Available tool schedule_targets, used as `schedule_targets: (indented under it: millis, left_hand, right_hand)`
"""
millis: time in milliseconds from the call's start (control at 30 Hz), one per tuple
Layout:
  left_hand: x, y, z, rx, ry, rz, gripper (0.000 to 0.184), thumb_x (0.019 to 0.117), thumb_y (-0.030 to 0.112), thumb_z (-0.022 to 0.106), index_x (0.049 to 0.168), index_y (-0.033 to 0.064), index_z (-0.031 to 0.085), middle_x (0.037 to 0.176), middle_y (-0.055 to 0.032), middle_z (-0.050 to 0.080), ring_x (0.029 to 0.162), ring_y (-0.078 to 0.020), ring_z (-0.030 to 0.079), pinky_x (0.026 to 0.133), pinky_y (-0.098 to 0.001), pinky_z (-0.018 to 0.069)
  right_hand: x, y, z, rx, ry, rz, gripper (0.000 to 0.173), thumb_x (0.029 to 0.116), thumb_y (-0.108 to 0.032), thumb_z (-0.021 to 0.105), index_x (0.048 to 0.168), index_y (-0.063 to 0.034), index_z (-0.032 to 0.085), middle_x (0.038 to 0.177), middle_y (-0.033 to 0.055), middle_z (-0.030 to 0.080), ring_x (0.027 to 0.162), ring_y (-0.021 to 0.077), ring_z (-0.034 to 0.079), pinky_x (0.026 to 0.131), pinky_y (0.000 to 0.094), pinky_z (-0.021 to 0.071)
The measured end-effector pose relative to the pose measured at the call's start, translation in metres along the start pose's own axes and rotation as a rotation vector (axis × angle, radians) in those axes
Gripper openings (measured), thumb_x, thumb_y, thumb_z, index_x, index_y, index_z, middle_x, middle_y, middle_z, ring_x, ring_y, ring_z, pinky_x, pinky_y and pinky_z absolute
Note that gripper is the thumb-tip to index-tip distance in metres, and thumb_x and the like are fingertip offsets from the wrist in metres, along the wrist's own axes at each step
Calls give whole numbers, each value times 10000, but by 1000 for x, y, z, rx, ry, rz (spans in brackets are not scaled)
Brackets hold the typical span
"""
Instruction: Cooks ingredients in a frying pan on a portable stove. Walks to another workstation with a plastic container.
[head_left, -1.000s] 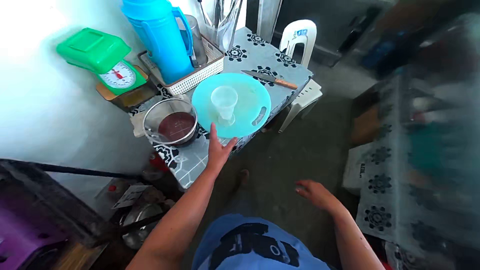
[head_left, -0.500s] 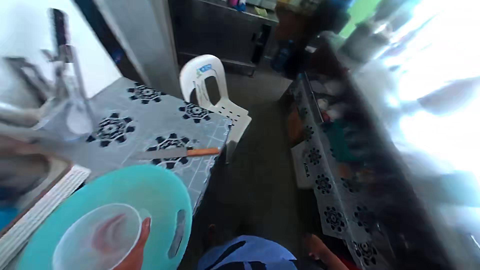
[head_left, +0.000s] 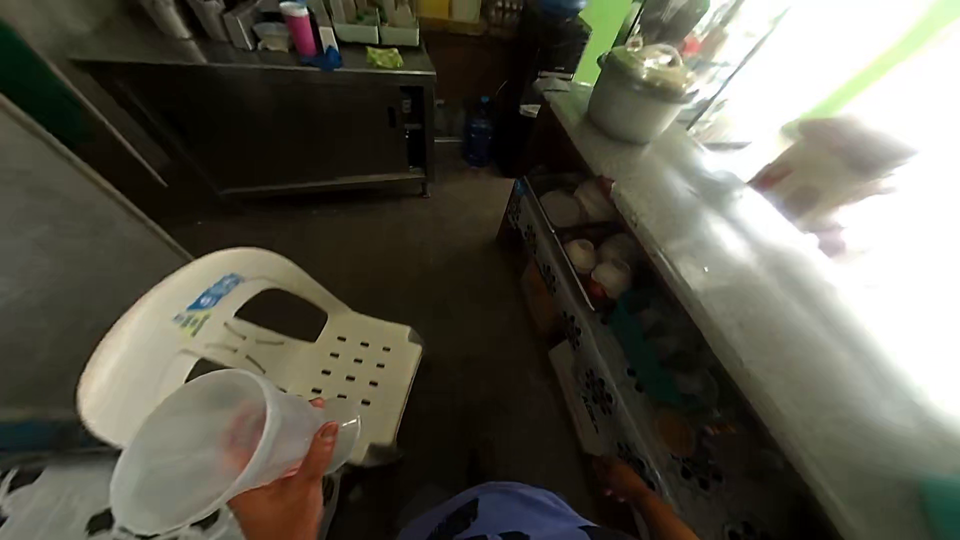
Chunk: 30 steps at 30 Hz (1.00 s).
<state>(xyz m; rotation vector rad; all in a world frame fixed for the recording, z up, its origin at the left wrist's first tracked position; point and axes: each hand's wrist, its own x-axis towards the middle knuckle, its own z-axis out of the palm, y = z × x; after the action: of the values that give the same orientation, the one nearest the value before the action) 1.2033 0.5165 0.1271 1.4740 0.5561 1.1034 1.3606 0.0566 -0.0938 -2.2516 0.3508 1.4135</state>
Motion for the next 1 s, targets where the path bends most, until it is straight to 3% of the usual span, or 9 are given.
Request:
schedule_targets:
  millis: [100, 200, 300, 467, 567, 733, 833, 933, 1000]
  left_hand:
    - [54, -13, 46, 103, -16, 10, 921, 783, 99, 831, 1433, -135, 223, 1251, 3, 634, 1129, -35, 655, 1013, -271, 559]
    - [105, -42, 66, 235, 0, 62, 918, 793, 213, 868, 1408, -158, 295, 1272, -29, 638, 1151, -28, 638, 1032, -262, 539]
    - [156, -86, 81, 288, 81, 29, 893, 792, 149, 852, 1407, -166, 287, 1287, -42, 622, 1150, -13, 631, 1019, -241, 543]
    - [284, -150, 133, 227, 241, -111, 942, 791, 89, 812, 1461, -168, 201, 1328, -142, 560, 1179, -23, 595, 1006, -217, 524]
    - [376, -160, 178, 130, 289, -168, 918, 778, 124, 812, 1454, -107, 236, 1239, -68, 594, 1076, -27, 650, 922, -235, 581]
    - [496, -175, 228, 34, 245, -119, 808, 755, 70, 809, 1379, -79, 319, 1130, 6, 657, 985, -43, 695, 886, -250, 611]
    - [552, -201, 233, 51, 250, -70, 778, 749, 82, 822, 1356, -46, 351, 1122, 33, 680, 983, -68, 710, 873, -274, 622]
    - [598, -231, 219, 150, 298, -62, 803, 764, 71, 813, 1387, -54, 322, 1189, 21, 669, 1029, -72, 702, 894, -285, 619]
    - [627, -248, 206, 271, 353, -124, 818, 773, 55, 788, 1407, -99, 296, 1196, -12, 656, 1020, -46, 692, 894, -269, 609]
  right_hand:
    - [41, -72, -77, -61, 36, -22, 409, 1086, -242, 530, 1395, 23, 567, 1319, 282, 618, 1120, 390, 648, 977, 535, 506]
    - [97, -160, -129, -211, 90, -66, 388, 1066, -273, 565, 1310, 19, 642, 1235, 277, 663, 1099, 395, 658, 974, 568, 503]
    - [150, -261, -160, -228, 95, -152, 401, 1072, -279, 558, 1305, 39, 630, 1219, 280, 660, 1082, 397, 655, 962, 565, 507]
    - [181, -429, -178, -193, -5, -182, 429, 1095, -302, 514, 1383, 9, 581, 1251, 250, 663, 1093, 355, 673, 960, 510, 535]
    - [204, -515, -198, -240, -88, -165, 448, 1092, -277, 521, 1451, -9, 514, 1252, 243, 657, 1043, 336, 682, 911, 493, 553]
    - [277, -618, -227, -268, 0, -185, 407, 1107, -266, 486, 1403, 5, 560, 1200, 236, 670, 966, 312, 685, 875, 467, 553]
    - [309, -681, -228, -426, -53, -99, 423, 1108, -290, 476, 1403, -1, 568, 1264, 255, 655, 1051, 357, 688, 943, 508, 540]
    - [351, -760, -219, -642, -162, -42, 432, 1080, -329, 539, 1355, 0, 589, 1216, 233, 646, 1017, 318, 655, 904, 476, 522]
    - [374, -840, -210, -764, -221, -112, 446, 1051, -293, 599, 1359, 30, 601, 1346, 262, 620, 1233, 371, 611, 1063, 527, 462]
